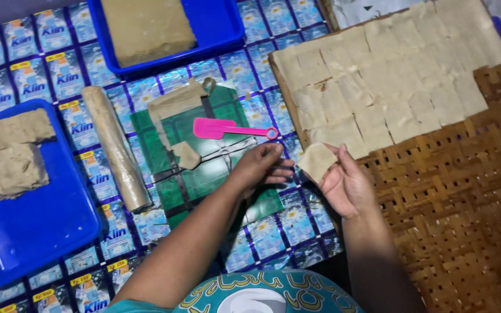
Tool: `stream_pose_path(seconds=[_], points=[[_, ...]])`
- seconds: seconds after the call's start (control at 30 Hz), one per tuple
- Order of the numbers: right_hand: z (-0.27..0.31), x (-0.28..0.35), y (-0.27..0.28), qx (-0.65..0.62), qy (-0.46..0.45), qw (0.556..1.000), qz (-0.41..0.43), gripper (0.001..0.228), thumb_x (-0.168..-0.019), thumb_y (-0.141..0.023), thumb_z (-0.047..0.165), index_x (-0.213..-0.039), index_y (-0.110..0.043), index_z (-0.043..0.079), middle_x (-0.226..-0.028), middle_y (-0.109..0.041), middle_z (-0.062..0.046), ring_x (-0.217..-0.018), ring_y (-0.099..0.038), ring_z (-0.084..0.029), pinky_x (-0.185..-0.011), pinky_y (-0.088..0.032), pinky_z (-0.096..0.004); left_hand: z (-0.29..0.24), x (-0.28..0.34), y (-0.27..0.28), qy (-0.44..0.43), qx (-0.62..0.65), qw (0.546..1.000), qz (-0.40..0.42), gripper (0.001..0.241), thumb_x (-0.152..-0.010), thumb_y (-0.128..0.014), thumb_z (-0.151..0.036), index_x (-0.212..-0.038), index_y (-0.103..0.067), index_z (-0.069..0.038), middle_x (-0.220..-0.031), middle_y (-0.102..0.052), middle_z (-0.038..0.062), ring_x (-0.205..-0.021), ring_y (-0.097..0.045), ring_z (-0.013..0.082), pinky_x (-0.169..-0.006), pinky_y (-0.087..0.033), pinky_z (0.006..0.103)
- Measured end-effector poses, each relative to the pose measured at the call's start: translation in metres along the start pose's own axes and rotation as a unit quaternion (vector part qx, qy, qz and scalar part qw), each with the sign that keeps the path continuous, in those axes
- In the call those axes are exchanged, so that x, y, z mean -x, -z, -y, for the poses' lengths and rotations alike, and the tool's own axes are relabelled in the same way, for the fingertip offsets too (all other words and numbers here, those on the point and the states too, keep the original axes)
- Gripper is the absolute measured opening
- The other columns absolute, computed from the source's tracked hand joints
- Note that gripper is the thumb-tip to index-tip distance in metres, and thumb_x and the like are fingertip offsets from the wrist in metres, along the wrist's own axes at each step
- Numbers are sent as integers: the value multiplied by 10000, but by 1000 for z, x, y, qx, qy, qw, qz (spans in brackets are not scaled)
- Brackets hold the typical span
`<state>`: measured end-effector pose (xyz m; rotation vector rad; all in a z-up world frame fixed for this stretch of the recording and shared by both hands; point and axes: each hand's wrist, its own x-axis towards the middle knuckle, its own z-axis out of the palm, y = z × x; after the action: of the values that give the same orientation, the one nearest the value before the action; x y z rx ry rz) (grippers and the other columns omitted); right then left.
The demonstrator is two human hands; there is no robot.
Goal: Rolling out dough with a rolling pin, trimming it into squares with a scraper, and placing them on a tray.
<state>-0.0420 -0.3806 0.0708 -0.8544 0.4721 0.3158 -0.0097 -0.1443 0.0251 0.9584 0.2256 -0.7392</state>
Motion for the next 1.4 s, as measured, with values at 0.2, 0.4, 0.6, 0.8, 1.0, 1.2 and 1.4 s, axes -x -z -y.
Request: stream_pose_path(seconds=[0.2, 0.4, 0.6, 0.8, 1.0, 1.2, 1.4], points=[[83, 43, 71, 30, 125, 987, -96, 315, -1088, -502, 276, -1256, -677, 76, -1191, -732, -129, -1094, -736, -304, -1001, -585, -543, 33, -22, -61, -384, -472, 782, -137, 585, -953, -715, -406, -1393, -542, -61, -1441, -553, 233, -1420, -452, 437, -1214, -327, 550], [195, 70, 114, 139, 207, 956, -156, 442, -1104, -382, 121, -1423, -453, -176, -1057, -692, -224, -898, -756, -235, -929, -683, -366, 39, -29, -74, -352, -589, 709, -163, 739, -985, -576, -378, -1551, -315, 17, -1653, -252, 271, -1559, -170, 461, -1252, -159, 564], [291, -2, 157, 149, 158, 917, -334, 361, -1038, -492, 151, -1353, -514, -24, -1248, -700, -156, -1138, -795, -241, -977, -739, -319, 32, -27, -81, -327, -618, 696, -164, 705, -1022, -446, -433, -1549, -317, 17, -1661, -242, 266, -1561, -171, 448, -1248, -114, 583], [357, -104, 196, 18, 221, 963, -152, 361, -888, -541, -39, -1239, -616, 0, -1197, -689, -200, -1184, -743, -402, -1025, -630, -595, 35, -31, -79, -323, -642, 675, -167, 730, -1007, -468, -426, -1560, -307, 22, -1662, -262, 247, -1566, -186, 422, -1262, -102, 562], [359, -149, 239, 33, 236, 918, -316, 480, -846, -570, -81, -1325, -586, -74, -1443, -464, -313, -1386, -497, -506, -1044, -608, -647, 32, -30, -83, -317, -637, 682, -168, 726, -1015, -424, -465, -1556, -319, 8, -1659, -271, 243, -1566, -198, 412, -1255, -98, 568], [357, -142, 268, 48, 227, 908, -348, 228, -846, -595, -39, -1050, -684, 9, -1103, -587, -170, -1062, -675, -338, -977, -708, -591, 33, -30, -82, -316, -644, 676, -169, 732, -1014, -439, -460, -1565, -306, 2, -1663, -261, 241, -1566, -202, 404, -1257, -93, 573], [350, -128, 256, 44, 224, 894, -386, 284, -833, -568, -52, -1108, -639, -48, -1222, -565, -234, -1179, -682, -367, -975, -704, -577, 34, -30, -81, -316, -647, 673, -169, 736, -1012, -440, -468, -1560, -313, 7, -1654, -275, 248, -1555, -228, 409, -1253, -100, 579]])
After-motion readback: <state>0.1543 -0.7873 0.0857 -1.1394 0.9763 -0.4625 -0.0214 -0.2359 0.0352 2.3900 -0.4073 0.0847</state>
